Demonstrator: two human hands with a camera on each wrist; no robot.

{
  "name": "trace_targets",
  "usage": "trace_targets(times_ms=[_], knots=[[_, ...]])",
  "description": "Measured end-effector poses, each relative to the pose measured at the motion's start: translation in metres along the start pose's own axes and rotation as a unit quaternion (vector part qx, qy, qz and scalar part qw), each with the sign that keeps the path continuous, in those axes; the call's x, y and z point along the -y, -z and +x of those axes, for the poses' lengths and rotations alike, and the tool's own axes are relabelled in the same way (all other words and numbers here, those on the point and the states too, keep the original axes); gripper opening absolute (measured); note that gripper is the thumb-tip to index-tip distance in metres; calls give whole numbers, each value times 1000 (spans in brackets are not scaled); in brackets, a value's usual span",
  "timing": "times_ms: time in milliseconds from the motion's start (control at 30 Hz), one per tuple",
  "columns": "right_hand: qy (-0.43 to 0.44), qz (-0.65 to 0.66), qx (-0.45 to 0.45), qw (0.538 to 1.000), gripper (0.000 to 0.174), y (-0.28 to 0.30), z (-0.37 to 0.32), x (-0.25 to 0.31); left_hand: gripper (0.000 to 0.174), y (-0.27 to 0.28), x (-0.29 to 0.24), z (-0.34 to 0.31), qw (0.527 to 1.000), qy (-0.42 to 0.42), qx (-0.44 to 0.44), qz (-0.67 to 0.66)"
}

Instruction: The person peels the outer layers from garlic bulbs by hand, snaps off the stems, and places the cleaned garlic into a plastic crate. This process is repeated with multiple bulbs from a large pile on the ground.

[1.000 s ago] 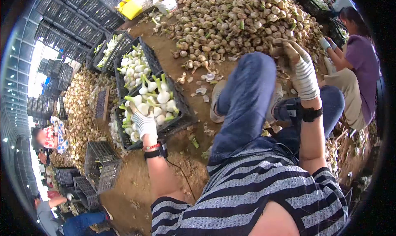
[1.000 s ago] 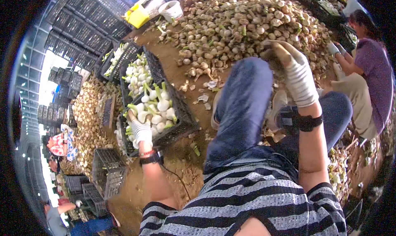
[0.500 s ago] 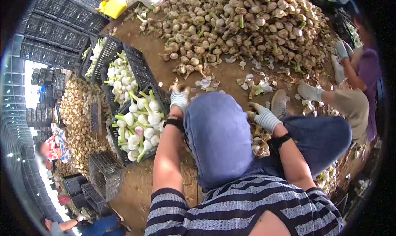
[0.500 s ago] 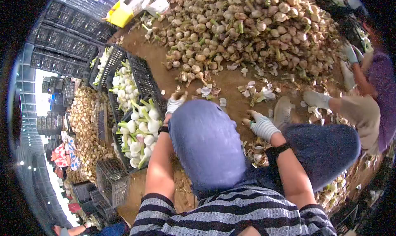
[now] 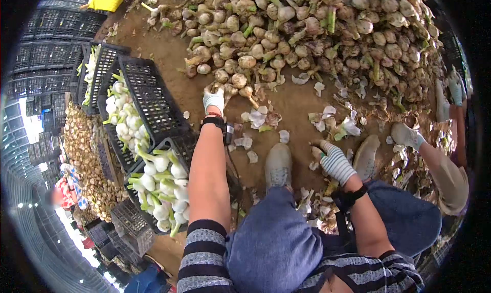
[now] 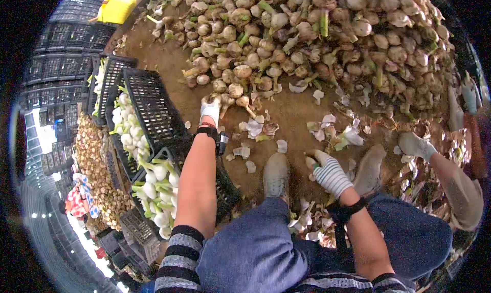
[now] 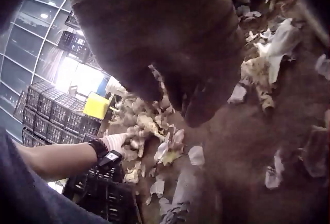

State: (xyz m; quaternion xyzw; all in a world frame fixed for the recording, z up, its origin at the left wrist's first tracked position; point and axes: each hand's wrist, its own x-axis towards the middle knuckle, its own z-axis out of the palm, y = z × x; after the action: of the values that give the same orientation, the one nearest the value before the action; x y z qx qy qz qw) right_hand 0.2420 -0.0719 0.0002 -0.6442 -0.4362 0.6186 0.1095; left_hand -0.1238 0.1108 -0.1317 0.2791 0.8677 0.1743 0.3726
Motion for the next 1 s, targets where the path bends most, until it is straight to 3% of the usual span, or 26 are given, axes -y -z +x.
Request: trace_targets(times_ms=[33, 100, 133, 167, 200, 267, 300, 367, 467, 500, 567, 600, 667, 700, 900, 1000], knots=[[124, -98, -23, 987, 30, -5, 23, -25, 66, -2, 5, -1, 1000, 7, 1, 3], [109, -72, 0, 991, 29, -7, 32, 11, 53, -3, 12, -29, 963, -27, 31, -268], [100, -47, 17, 994, 28, -7, 39, 25, 47, -1, 15, -45, 915, -46, 42, -399], [210, -127, -15, 969, 30, -9, 54, 21, 46, 3, 21, -62, 867, -53, 86, -487], [209, -126, -14, 970, 30, -9, 62, 31, 45, 8, 28, -82, 809, -60, 130, -570], [174, -75, 33, 981, 32, -11, 68, 61, 48, 28, 25, -146, 763, -17, 266, -588], [165, -79, 31, 983, 32, -14, 70, 72, 51, 35, 9, -180, 747, -17, 292, -598], [194, 149, 86, 966, 34, -27, 70, 88, 61, 44, 6, -218, 706, -1, 353, -613], [193, 252, 144, 937, 34, -47, 57, 97, 65, 42, 18, -226, 854, -84, 297, -418], [252, 168, 103, 947, 37, -54, 60, 88, 65, 36, 21, -224, 853, -82, 300, -420], [203, 212, 121, 948, 39, -51, 55, 84, 60, 23, 25, -221, 900, -297, 125, -293], [155, 258, 141, 943, 41, -47, 53, 81, 60, 21, 29, -220, 900, -295, 128, -295], [155, 264, 129, 943, 45, -46, 53, 82, 77, 19, 32, -218, 895, -416, 48, -157], [138, 277, 120, 943, 46, -46, 51, 85, 81, 21, 35, -220, 896, -435, 20, -89], [181, 286, 106, 935, 40, -74, 70, 87, 83, 23, 38, -231, 901, -423, 31, -87], [150, 283, 123, 939, 37, -77, 69, 93, 78, 22, 43, -232, 908, -396, 37, -132]])
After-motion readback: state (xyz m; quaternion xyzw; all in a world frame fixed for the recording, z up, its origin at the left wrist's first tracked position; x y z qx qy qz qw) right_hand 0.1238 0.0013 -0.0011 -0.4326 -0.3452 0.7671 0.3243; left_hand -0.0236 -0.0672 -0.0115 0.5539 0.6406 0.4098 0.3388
